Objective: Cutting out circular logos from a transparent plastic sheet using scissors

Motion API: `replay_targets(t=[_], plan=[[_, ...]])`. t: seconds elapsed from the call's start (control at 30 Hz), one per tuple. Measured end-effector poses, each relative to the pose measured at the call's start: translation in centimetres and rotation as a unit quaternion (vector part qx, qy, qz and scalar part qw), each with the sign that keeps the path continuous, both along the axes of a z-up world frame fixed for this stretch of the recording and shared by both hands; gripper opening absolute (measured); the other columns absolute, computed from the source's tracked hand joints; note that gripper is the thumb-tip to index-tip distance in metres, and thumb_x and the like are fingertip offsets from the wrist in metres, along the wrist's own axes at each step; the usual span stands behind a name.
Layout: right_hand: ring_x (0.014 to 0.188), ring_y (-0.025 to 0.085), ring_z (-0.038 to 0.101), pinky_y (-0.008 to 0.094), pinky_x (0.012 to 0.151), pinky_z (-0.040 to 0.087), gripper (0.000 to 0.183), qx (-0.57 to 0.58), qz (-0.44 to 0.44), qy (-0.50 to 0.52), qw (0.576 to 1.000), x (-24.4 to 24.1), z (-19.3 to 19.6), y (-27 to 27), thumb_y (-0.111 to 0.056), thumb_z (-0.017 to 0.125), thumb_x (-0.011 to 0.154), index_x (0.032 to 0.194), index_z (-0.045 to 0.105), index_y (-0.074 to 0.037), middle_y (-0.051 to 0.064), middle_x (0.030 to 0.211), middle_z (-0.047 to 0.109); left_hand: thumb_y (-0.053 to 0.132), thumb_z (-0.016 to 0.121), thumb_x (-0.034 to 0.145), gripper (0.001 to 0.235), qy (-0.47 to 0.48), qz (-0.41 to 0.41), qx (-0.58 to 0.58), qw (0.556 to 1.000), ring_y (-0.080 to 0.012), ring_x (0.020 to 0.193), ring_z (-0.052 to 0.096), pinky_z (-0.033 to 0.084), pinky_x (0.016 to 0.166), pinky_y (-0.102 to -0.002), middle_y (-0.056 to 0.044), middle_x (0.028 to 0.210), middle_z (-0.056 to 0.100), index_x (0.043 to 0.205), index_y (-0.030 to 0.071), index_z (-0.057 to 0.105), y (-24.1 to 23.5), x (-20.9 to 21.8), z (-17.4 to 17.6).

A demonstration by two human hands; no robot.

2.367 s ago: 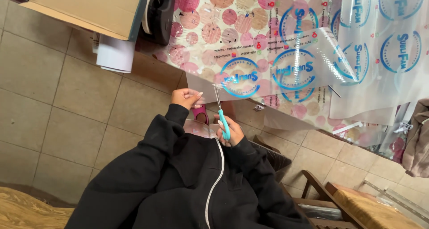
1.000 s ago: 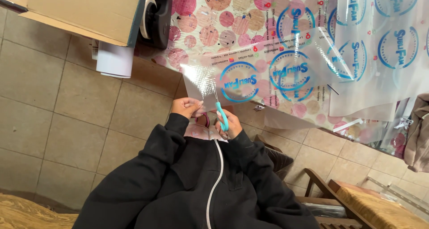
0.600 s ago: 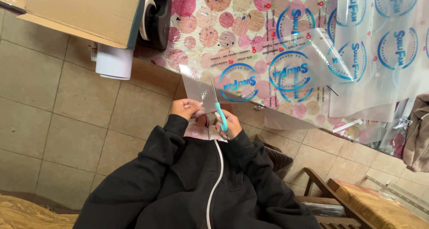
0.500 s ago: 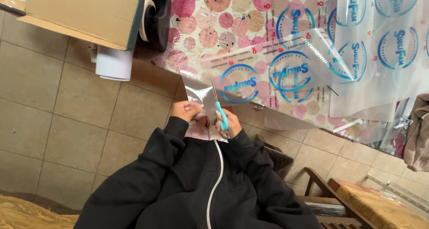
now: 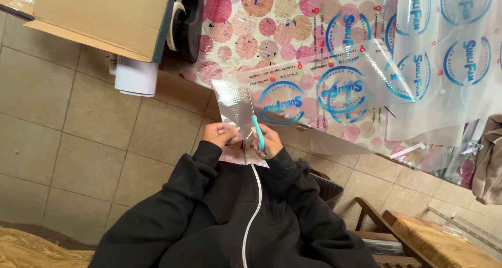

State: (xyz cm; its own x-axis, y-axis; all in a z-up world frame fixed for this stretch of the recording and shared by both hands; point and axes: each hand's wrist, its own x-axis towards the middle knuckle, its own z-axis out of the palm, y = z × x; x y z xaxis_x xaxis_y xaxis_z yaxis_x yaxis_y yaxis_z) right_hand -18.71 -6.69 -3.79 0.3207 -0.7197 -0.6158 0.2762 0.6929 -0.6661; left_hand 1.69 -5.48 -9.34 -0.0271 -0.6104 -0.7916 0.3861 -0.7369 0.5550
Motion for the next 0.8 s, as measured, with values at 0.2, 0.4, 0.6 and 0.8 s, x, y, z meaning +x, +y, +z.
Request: replay_targets(t=[0.2, 0.4, 0.6, 0.8], plan=[[0.028, 0.017, 0.04, 0.027, 0.021, 0.03, 0.042, 0.016, 0.001, 0.019, 1.0, 0.5, 0.6, -0.8, -0.028, 0.066, 0.101, 0.131, 0.059, -0.001, 0.02, 0.054, 0.051, 0.003, 0.083, 0.086, 0.019, -0.002, -0.016, 0.008, 1.0, -0.0314, 0.077, 0.077, 0.068, 0.068, -0.039, -0.021, 0.089, 0.077, 0.103, -0.003, 0.075, 0.0, 0.4, 0.8], [0.025, 0.02, 0.038, 0.027, 0.022, 0.028, 0.038, 0.0, -0.001, 0.019, 1.0, 0.7, -1.5, -2.2, -0.029, 0.063, 0.101, 0.128, 0.062, -0.001, 0.023, 0.047, 0.049, 0.002, 0.082, 0.086, 0.021, 0.012, -0.016, 0.024, 1.0, -0.0298, 0.078, 0.077, 0.068, 0.068, -0.038, -0.021, 0.091, 0.077, 0.105, -0.004, 0.074, 0.3, 0.1, 2.2], [0.025, 0.019, 0.034, 0.025, 0.024, 0.027, 0.039, -0.015, -0.004, 0.006, 1.0, 1.1, -2.1, -3.8, -0.027, 0.065, 0.101, 0.13, 0.062, -0.002, 0.024, 0.045, 0.046, 0.001, 0.083, 0.085, 0.017, 0.004, -0.015, 0.016, 1.0, -0.0278, 0.074, 0.078, 0.068, 0.065, -0.036, -0.018, 0.086, 0.078, 0.101, -0.002, 0.077, 0.2, 0.1, 2.8], [0.027, 0.017, 0.034, 0.024, 0.026, 0.027, 0.035, 0.0, -0.001, -0.007, 1.0, 1.8, -0.5, -3.8, -0.023, 0.065, 0.102, 0.129, 0.06, -0.002, 0.02, 0.048, 0.049, 0.002, 0.082, 0.085, 0.018, -0.005, -0.01, 0.015, 1.0, -0.0281, 0.075, 0.077, 0.068, 0.066, -0.036, -0.019, 0.087, 0.078, 0.101, -0.003, 0.076, 0.1, 0.8, 2.9]])
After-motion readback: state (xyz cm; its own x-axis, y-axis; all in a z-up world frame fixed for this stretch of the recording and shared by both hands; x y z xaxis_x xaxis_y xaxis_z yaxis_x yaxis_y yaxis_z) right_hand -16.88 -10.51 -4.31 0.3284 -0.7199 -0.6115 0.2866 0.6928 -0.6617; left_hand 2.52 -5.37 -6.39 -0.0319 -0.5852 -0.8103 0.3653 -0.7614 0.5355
